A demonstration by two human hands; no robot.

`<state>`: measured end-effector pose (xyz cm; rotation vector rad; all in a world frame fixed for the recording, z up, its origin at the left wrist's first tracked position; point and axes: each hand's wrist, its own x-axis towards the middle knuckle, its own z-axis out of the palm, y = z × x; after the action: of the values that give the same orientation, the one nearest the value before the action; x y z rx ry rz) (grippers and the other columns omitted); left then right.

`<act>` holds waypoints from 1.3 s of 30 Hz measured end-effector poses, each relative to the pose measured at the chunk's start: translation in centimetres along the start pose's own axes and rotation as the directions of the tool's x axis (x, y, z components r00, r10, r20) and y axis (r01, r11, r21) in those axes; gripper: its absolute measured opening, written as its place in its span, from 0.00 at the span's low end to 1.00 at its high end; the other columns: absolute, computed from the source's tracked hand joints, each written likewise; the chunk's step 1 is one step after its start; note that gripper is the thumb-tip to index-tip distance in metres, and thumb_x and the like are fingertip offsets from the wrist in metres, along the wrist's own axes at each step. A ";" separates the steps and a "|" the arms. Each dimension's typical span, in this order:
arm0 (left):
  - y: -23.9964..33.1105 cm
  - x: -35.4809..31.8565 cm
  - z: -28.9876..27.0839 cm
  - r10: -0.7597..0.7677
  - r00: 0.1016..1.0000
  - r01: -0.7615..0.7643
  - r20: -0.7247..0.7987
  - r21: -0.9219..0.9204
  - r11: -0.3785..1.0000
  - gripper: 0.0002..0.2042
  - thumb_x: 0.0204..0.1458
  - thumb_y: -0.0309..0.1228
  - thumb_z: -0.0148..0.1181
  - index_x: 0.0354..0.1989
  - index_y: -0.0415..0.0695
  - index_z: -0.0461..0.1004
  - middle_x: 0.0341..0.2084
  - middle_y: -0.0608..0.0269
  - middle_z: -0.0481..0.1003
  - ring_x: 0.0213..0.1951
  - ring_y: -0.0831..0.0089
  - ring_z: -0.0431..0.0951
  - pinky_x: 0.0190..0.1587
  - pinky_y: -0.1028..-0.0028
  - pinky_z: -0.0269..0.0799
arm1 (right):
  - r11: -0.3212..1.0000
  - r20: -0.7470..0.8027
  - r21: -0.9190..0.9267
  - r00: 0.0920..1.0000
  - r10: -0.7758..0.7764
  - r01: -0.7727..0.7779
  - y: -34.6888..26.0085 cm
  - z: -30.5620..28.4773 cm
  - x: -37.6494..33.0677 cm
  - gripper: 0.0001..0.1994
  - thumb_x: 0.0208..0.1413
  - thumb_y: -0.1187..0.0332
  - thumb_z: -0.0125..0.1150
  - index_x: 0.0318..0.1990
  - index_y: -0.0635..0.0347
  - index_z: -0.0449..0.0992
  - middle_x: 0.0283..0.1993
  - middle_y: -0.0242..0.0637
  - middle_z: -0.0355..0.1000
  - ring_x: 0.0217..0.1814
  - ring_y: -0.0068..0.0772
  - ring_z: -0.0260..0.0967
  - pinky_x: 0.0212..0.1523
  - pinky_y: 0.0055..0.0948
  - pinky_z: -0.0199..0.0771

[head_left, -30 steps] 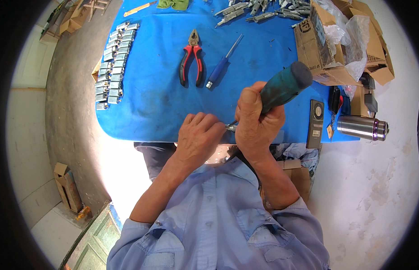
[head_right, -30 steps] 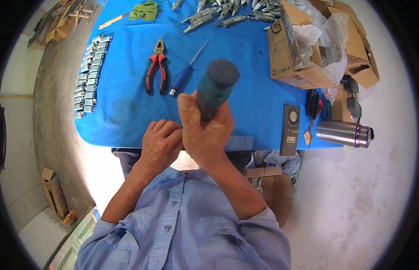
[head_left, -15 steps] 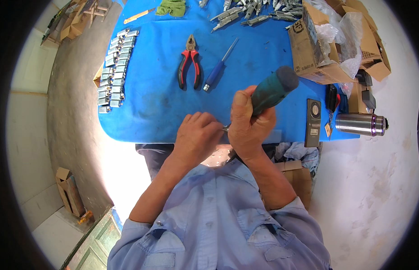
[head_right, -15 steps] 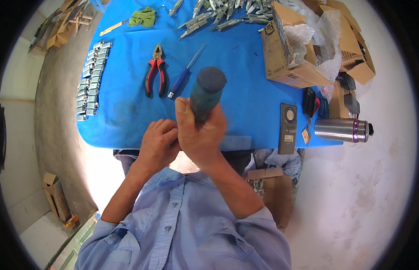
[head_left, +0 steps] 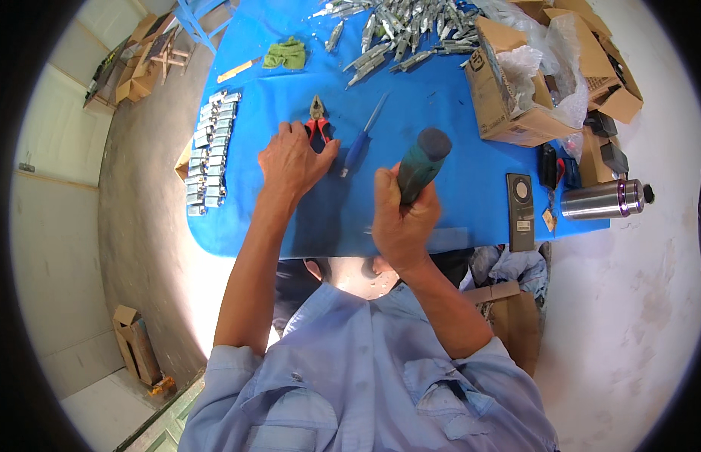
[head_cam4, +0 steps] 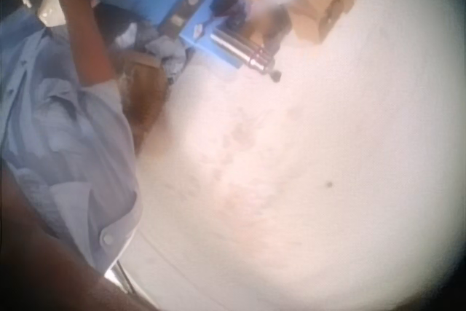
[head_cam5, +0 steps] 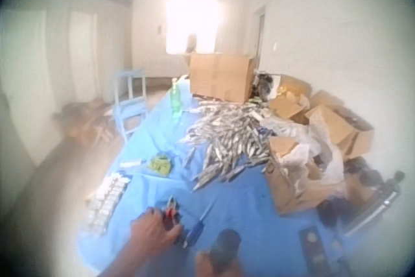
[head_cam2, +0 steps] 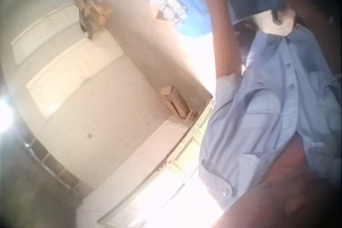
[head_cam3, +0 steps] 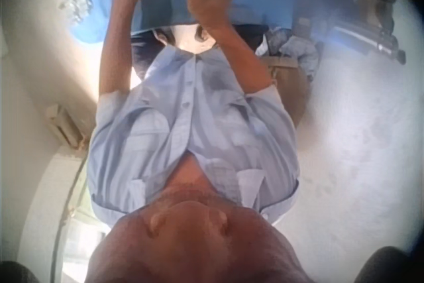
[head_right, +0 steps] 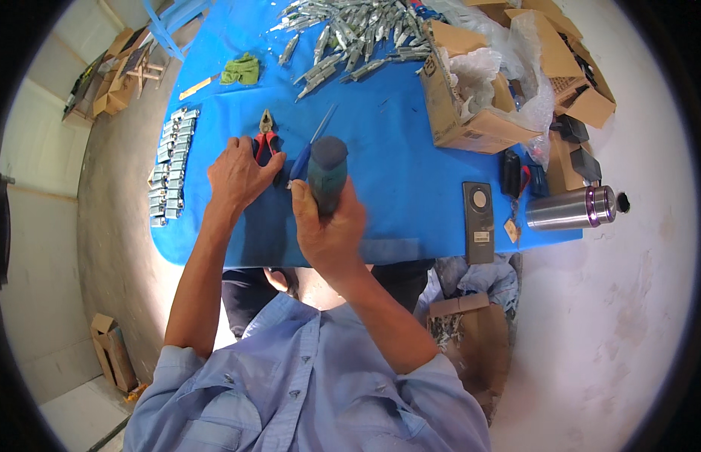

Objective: The person assembles small metal components by hand and using a screwdriver, picking parts from a large pile and a box to join them together on a table.

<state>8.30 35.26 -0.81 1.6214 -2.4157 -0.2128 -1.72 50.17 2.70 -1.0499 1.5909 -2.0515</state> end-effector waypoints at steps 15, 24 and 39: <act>-0.3 -0.4 -0.9 0.016 1.000 -0.017 -0.009 -0.100 0.995 0.21 0.47 0.42 0.63 0.40 0.35 0.76 0.36 0.43 0.78 0.39 0.47 0.80 0.43 0.56 0.76 | 0.999 -0.036 0.027 0.999 -0.016 0.017 0.0 -0.6 0.1 0.11 0.61 0.69 0.66 0.35 0.62 0.69 0.23 0.30 0.70 0.24 0.13 0.65 0.23 0.23 0.65; -4.1 -0.9 -1.1 0.242 0.933 -0.306 -0.267 -0.230 0.924 0.07 0.61 0.30 0.56 0.37 0.38 0.74 0.31 0.45 0.78 0.33 0.48 0.79 0.36 0.57 0.74 | 0.996 -0.035 0.069 0.998 -0.059 0.061 0.5 -0.5 0.1 0.12 0.62 0.68 0.66 0.34 0.61 0.67 0.20 0.32 0.69 0.23 0.14 0.65 0.22 0.24 0.65; -5.6 -6.1 -1.3 0.233 0.972 -0.234 -0.042 -0.027 0.972 0.25 0.53 0.38 0.63 0.55 0.36 0.70 0.41 0.45 0.74 0.42 0.49 0.77 0.44 0.54 0.74 | 0.994 -0.024 0.059 0.995 -0.094 0.095 0.4 -0.2 -0.4 0.11 0.61 0.70 0.66 0.34 0.61 0.67 0.22 0.32 0.70 0.24 0.14 0.65 0.22 0.23 0.66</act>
<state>15.82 38.80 -1.55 1.3001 -2.5326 -0.1763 -1.67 50.47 2.21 -1.1048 1.5061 -2.1648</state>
